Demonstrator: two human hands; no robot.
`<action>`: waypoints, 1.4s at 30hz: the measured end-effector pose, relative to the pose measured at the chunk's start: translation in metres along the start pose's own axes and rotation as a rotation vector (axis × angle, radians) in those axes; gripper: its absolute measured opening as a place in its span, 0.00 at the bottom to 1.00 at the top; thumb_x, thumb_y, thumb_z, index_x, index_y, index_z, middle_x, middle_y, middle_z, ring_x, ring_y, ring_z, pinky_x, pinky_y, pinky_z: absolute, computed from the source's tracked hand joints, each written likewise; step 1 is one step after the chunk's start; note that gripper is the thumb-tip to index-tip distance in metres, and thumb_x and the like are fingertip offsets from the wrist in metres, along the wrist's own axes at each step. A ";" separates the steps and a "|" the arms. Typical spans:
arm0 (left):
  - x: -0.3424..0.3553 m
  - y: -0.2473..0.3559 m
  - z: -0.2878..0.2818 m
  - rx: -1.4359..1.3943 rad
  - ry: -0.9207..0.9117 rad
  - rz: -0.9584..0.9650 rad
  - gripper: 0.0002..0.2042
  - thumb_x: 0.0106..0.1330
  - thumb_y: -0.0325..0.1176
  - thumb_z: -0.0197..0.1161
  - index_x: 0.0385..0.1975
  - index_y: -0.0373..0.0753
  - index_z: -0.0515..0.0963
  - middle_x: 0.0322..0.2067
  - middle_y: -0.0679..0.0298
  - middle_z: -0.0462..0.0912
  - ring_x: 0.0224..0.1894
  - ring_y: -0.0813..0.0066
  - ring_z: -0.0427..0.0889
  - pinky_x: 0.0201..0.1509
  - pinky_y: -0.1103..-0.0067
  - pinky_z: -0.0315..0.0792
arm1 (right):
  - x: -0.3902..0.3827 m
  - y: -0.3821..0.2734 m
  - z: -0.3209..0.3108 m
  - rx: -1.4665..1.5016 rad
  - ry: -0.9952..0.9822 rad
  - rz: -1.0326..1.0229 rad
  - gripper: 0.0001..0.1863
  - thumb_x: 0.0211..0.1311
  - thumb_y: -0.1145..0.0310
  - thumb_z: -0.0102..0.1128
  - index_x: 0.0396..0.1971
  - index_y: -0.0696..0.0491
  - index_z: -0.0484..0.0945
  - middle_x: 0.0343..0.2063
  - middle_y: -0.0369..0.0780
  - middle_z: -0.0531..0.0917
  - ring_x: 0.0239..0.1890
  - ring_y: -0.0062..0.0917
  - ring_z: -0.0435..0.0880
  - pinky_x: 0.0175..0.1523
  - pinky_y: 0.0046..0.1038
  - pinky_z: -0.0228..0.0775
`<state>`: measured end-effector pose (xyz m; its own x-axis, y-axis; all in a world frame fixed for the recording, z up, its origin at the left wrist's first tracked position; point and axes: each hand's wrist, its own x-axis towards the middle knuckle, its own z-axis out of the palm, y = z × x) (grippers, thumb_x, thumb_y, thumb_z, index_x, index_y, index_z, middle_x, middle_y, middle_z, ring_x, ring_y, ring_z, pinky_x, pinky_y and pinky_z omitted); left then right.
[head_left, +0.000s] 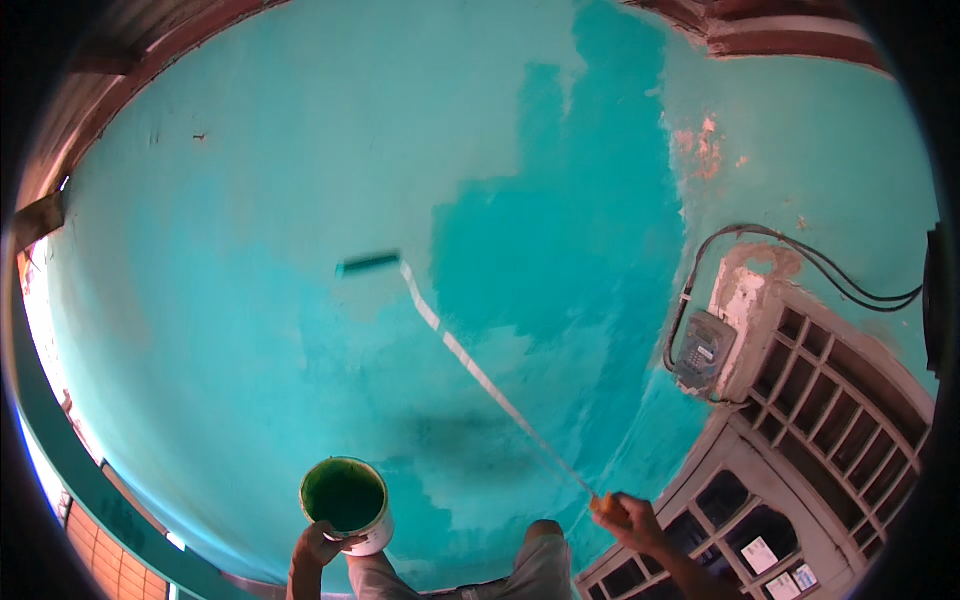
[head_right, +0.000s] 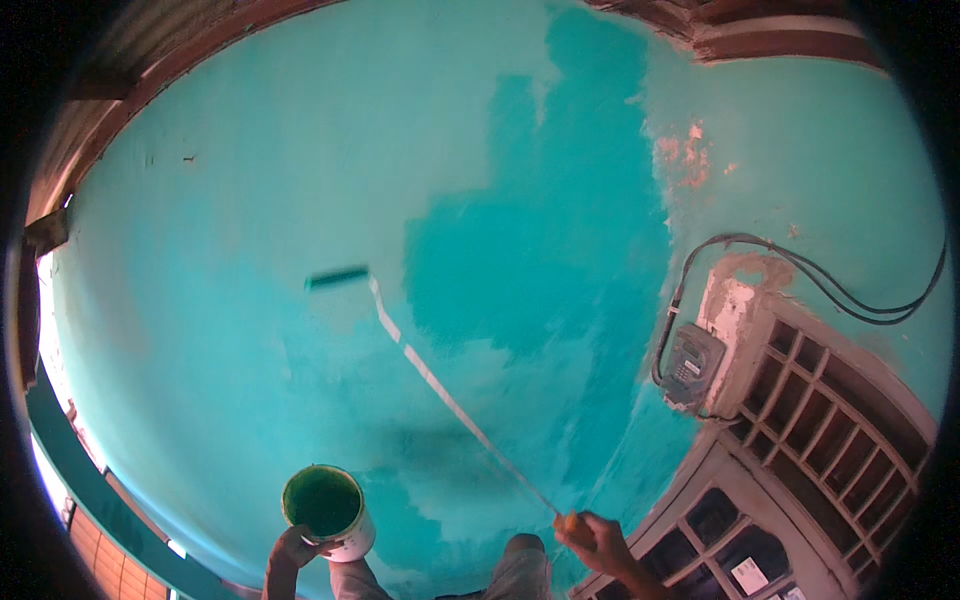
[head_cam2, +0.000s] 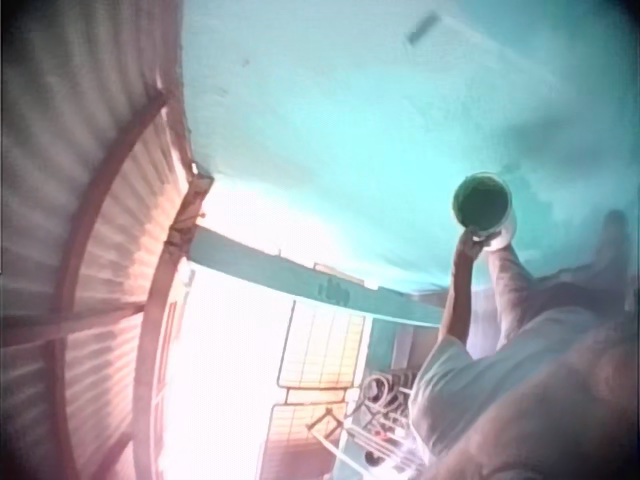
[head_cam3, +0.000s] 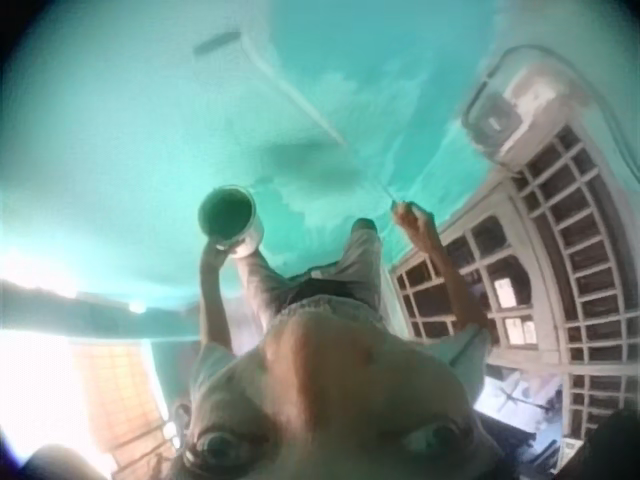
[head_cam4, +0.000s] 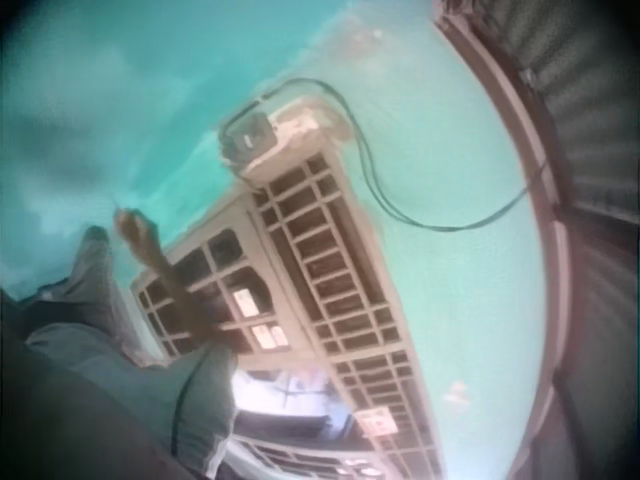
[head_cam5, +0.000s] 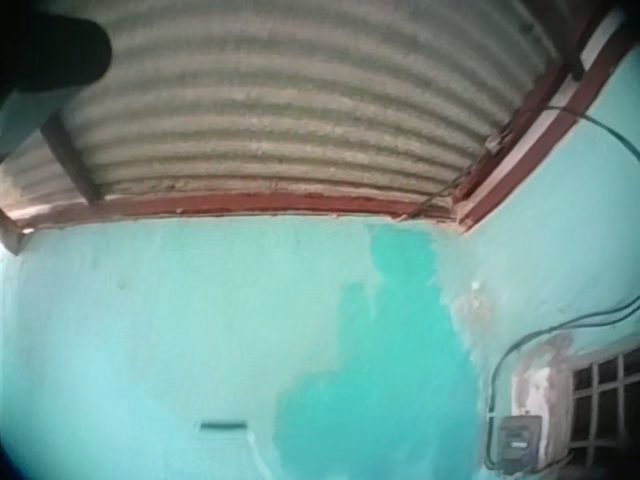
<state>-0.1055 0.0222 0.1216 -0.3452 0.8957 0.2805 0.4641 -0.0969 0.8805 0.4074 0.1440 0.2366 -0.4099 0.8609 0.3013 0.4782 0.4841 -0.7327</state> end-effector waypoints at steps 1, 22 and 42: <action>-0.008 0.032 0.001 0.038 0.027 0.038 0.18 0.42 0.39 0.77 0.24 0.32 0.79 0.22 0.56 0.82 0.24 0.73 0.83 0.31 0.78 0.77 | 0.011 -0.009 -0.007 0.026 0.023 0.001 0.18 0.57 0.61 0.62 0.40 0.57 0.72 0.20 0.38 0.75 0.22 0.20 0.72 0.30 0.25 0.67; -0.014 -0.054 -0.028 -0.640 -0.111 -0.243 0.25 0.59 0.15 0.55 0.57 0.30 0.59 0.46 0.50 0.76 0.45 0.56 0.79 0.37 0.72 0.80 | 0.242 -0.164 -0.129 0.119 0.757 -0.375 0.15 0.64 0.68 0.52 0.47 0.59 0.70 0.33 0.46 0.79 0.34 0.26 0.79 0.40 0.28 0.70; -0.016 -0.084 -0.032 -0.139 -0.071 -0.088 0.21 0.56 0.15 0.59 0.52 0.25 0.64 0.41 0.49 0.77 0.43 0.60 0.81 0.35 0.73 0.82 | 0.266 -0.158 -0.131 -0.196 0.837 -0.446 0.17 0.62 0.72 0.51 0.48 0.61 0.65 0.26 0.56 0.78 0.33 0.52 0.79 0.33 0.40 0.72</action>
<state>-0.1645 0.0020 0.0552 -0.3186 0.9313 0.1766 0.3159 -0.0714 0.9461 0.3246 0.3168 0.5118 0.0645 0.3873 0.9197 0.5650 0.7455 -0.3536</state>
